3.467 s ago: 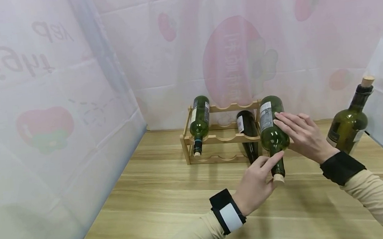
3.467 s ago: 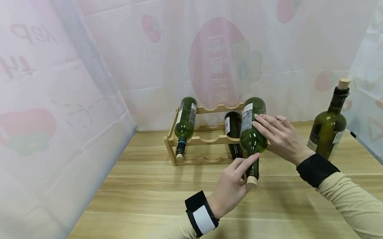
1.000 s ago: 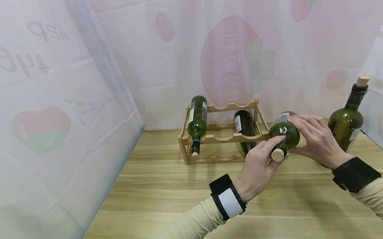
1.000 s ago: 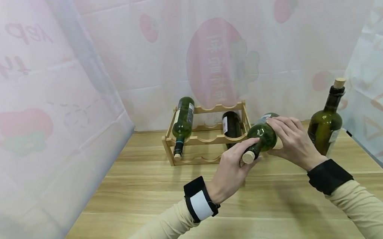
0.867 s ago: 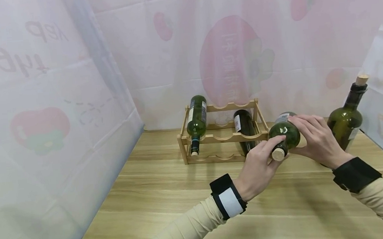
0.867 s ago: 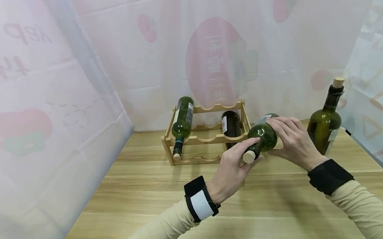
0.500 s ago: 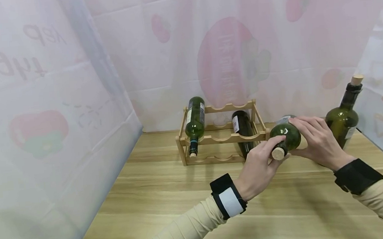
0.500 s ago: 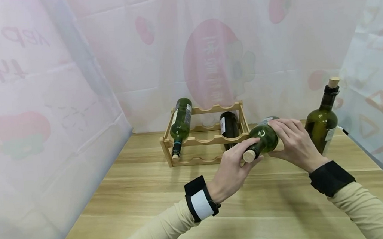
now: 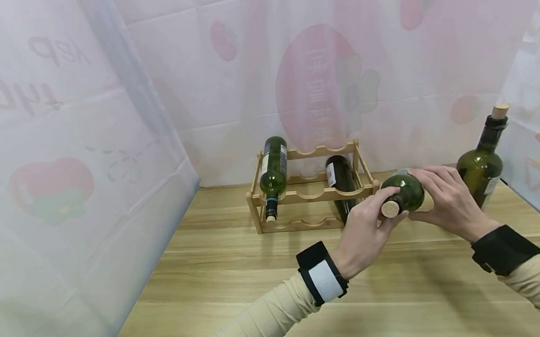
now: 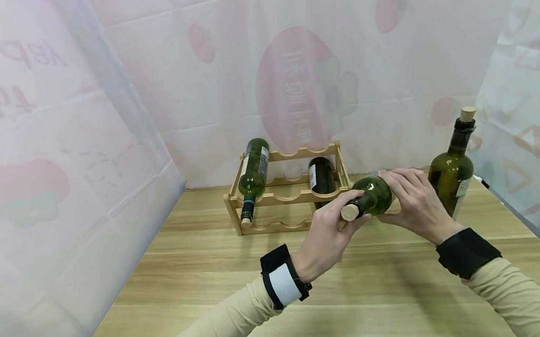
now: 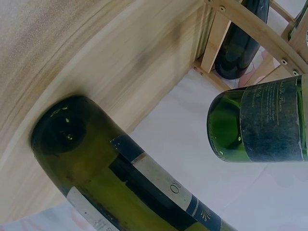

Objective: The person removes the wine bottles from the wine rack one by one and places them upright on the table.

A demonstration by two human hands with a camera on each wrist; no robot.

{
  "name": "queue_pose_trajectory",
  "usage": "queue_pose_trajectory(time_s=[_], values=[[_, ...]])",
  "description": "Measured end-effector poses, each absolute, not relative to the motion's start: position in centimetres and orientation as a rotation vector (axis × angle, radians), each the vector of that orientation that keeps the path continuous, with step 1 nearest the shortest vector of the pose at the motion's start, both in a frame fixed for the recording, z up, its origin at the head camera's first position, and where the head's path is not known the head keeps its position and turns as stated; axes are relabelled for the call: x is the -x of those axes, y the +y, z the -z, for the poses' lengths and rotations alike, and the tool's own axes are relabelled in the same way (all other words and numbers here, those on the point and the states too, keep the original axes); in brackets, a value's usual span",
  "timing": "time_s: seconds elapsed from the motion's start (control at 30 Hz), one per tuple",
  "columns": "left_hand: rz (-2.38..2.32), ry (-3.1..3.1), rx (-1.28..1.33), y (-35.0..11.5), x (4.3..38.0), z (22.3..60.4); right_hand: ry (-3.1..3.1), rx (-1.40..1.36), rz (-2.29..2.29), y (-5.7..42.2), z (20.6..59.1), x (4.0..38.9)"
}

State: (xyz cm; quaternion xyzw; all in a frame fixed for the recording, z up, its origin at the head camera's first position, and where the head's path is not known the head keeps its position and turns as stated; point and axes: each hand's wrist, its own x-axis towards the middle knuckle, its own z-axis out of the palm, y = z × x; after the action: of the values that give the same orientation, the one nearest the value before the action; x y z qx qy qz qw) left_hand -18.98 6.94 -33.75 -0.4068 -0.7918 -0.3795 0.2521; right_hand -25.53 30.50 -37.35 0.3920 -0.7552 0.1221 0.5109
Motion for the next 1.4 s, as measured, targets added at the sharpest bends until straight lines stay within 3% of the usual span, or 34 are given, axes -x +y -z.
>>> queue_pose_trajectory(time_s=[1.4], values=[[1.062, -2.204, 1.078, 7.5, 20.0, 32.8, -1.862, -0.883, -0.325, 30.7, 38.5, 25.4]])
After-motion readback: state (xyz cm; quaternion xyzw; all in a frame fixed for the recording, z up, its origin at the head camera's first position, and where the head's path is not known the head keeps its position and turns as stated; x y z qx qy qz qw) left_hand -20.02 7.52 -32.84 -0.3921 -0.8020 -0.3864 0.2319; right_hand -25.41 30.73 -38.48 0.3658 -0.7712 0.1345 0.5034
